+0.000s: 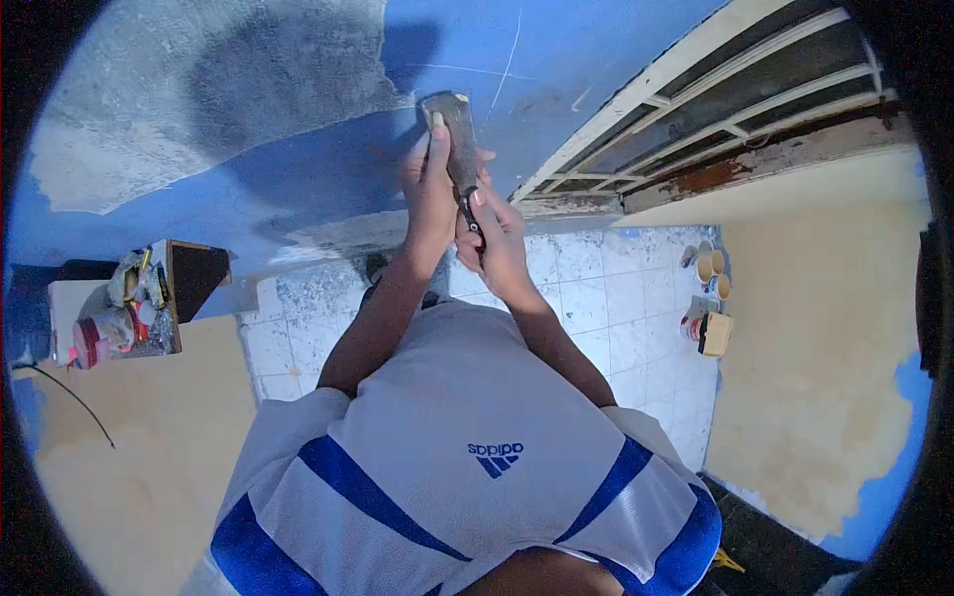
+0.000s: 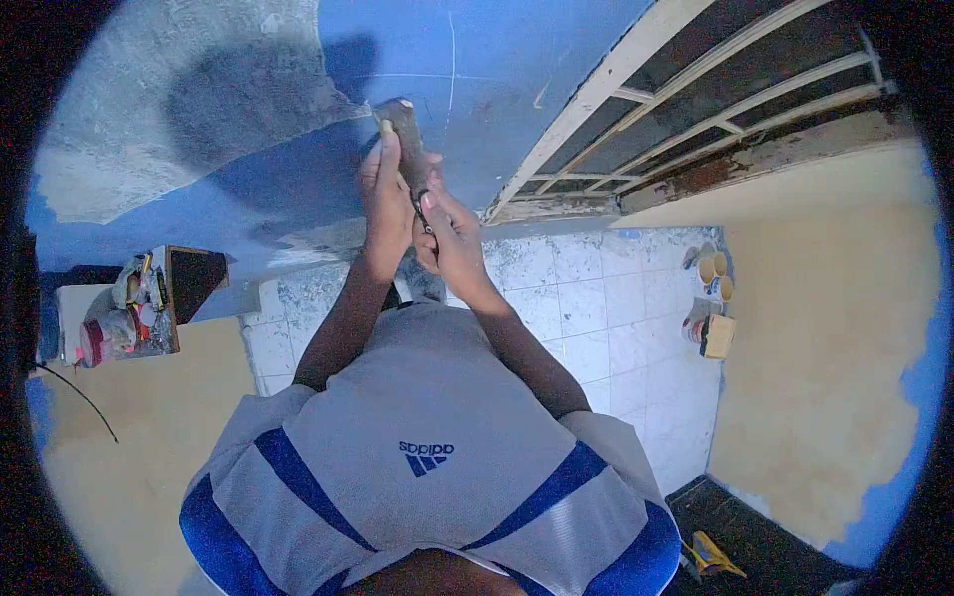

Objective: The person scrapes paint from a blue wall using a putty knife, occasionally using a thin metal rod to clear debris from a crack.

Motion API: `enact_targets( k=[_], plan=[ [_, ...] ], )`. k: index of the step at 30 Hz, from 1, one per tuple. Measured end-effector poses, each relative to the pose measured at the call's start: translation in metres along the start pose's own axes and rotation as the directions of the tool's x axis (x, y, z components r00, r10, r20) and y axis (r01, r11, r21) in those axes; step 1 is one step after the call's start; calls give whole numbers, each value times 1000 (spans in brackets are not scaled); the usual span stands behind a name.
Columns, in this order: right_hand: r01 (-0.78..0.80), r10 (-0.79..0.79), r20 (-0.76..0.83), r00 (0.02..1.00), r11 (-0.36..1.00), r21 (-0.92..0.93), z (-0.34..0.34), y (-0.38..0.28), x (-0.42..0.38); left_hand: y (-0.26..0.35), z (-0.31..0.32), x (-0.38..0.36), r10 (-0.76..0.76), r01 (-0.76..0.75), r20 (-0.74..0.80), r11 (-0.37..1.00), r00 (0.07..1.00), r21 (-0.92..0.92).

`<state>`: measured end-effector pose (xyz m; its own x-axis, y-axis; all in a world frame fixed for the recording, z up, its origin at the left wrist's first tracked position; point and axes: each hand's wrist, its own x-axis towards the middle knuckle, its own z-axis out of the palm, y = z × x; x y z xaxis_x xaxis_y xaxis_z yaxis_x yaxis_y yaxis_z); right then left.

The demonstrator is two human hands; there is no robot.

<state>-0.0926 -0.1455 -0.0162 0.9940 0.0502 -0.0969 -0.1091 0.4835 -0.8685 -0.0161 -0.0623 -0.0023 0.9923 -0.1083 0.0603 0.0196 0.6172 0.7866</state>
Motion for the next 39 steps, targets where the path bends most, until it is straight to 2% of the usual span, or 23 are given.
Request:
enact_targets(
  k=[2,5,8,11,14,17,23,26,29,30,33,38,39],
  plan=[
    [-26,27,-48,998,1000,14,4,0,-2,-5,-6,0,-63,63,6,997,998,-33],
    [-47,48,-44,998,999,15,6,0,3,-1,-5,-1,-48,45,-22,992,999,-115],
    [-56,54,-77,996,998,-21,12,1,8,0,-10,4,-12,12,15,999,1000,-35],
    [-41,41,-30,999,999,5,10,5,16,-3,-18,12,-40,41,19,998,999,-40],
    [-22,23,-115,993,1000,10,15,8,18,-2,-19,14,-43,44,18,998,999,-45],
    [-22,25,-98,995,999,33,13,13,22,-2,-22,17,-31,32,33,999,999,-8],
    [-13,7,-88,996,998,-65,11,11,23,3,-20,20,-22,21,37,1000,999,15],
    [-69,69,-74,995,998,-4,12,7,23,4,-18,19,4,-7,29,997,1000,78],
    [-183,193,-61,979,973,141,12,-5,23,-3,-18,18,52,-52,-2,990,999,130],
    [-154,157,-21,987,982,107,9,-7,24,-1,-12,17,74,-70,-28,990,997,122],
    [-203,208,-35,978,974,103,8,-23,17,-4,-5,15,86,-78,-88,992,992,96],
    [-82,83,4,997,994,-68,-3,-12,16,5,7,5,45,-21,-206,993,978,118],
    [-61,64,18,998,991,-116,-3,-11,13,6,7,3,40,-16,-177,990,983,137]
  ],
)
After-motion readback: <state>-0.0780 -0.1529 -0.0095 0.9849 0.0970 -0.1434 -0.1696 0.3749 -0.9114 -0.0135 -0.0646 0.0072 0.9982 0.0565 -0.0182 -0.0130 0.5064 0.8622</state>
